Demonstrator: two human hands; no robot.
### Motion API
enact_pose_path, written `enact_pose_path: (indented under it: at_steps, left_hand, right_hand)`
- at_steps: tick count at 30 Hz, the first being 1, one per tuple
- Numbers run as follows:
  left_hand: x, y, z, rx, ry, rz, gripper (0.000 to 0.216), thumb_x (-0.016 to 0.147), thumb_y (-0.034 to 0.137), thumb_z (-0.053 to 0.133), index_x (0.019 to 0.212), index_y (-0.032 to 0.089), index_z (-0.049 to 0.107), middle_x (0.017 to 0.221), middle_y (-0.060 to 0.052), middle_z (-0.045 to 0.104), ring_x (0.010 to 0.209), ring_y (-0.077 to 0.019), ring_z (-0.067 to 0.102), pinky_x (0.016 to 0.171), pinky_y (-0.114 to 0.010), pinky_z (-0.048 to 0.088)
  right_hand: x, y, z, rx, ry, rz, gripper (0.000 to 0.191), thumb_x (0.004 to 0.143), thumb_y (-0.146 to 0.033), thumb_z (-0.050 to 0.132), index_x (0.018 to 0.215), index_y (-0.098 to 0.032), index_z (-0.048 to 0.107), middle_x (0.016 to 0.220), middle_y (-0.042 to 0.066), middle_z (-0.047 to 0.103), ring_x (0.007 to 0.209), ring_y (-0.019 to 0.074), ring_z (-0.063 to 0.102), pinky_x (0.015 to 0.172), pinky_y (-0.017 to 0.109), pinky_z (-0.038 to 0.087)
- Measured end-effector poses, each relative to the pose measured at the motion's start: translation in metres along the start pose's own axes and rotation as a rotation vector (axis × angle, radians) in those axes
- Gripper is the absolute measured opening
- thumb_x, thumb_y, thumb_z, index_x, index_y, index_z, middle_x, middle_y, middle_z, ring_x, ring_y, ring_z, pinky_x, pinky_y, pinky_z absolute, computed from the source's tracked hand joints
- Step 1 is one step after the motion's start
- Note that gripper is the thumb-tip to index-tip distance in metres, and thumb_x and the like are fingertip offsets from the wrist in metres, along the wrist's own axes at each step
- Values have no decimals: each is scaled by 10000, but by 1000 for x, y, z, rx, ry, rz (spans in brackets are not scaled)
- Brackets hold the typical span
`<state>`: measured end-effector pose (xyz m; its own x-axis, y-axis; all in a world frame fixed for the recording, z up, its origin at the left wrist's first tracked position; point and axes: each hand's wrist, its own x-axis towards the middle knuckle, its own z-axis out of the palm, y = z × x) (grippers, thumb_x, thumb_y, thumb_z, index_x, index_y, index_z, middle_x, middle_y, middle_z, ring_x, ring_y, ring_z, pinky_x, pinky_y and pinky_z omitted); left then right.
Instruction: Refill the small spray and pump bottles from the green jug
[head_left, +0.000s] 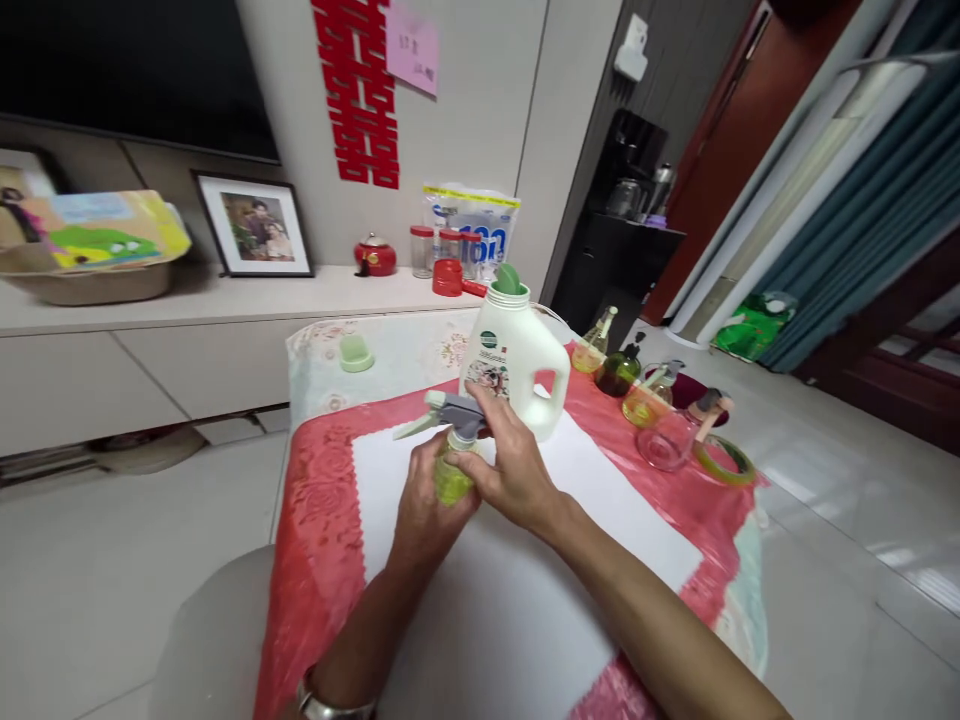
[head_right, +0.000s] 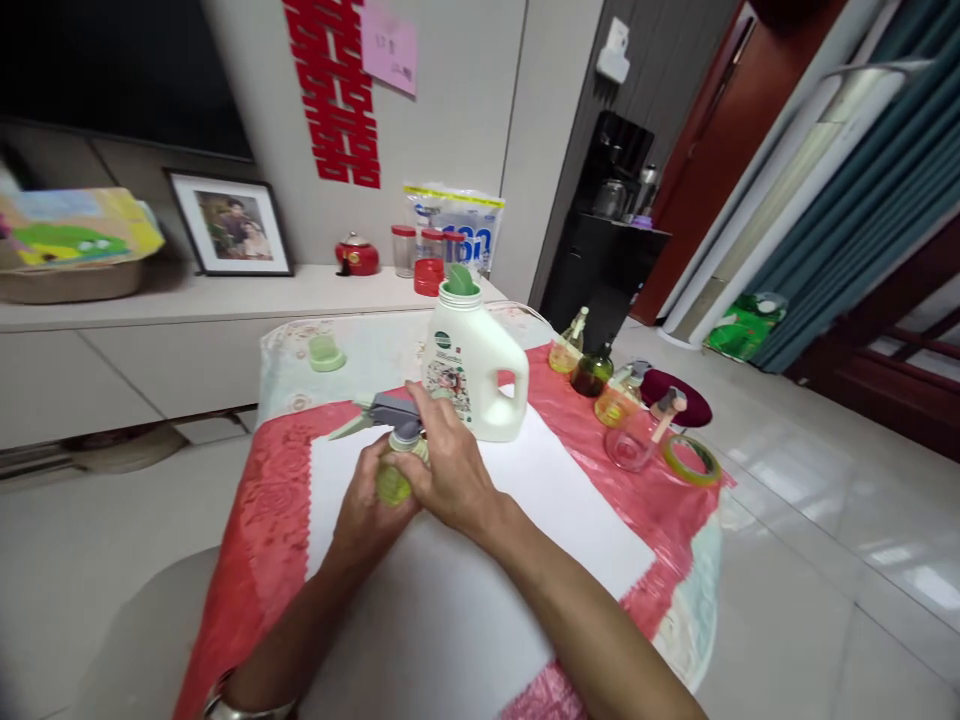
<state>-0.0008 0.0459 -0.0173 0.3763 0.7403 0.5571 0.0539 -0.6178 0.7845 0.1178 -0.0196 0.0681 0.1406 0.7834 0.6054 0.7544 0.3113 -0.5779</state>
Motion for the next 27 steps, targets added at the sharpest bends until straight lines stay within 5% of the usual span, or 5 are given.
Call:
enact_pose_path:
  at_steps: [17,27]
  left_hand:
    - [-5,-4,1,-14,33,-38,678,771,428,756,1376,278,491,1257,-109,625,1201,-341,620,1007,-512,544]
    - [-6,-6,-5,-35,-62,-63,705,784,359,765,1411,254,461,1295,-138,597,1218,-351,609,1024,-544,523]
  right_hand:
    - [0,4,2,272,45,128,597,868,-376,694,1411,-193,527,1315,84,601,1088,187,621,895,326,574]
    - [0,5,-4,549,31,320,763,770,-336,804,1462,-228,501,1239,58,633,1062,183,639,961,337,550]
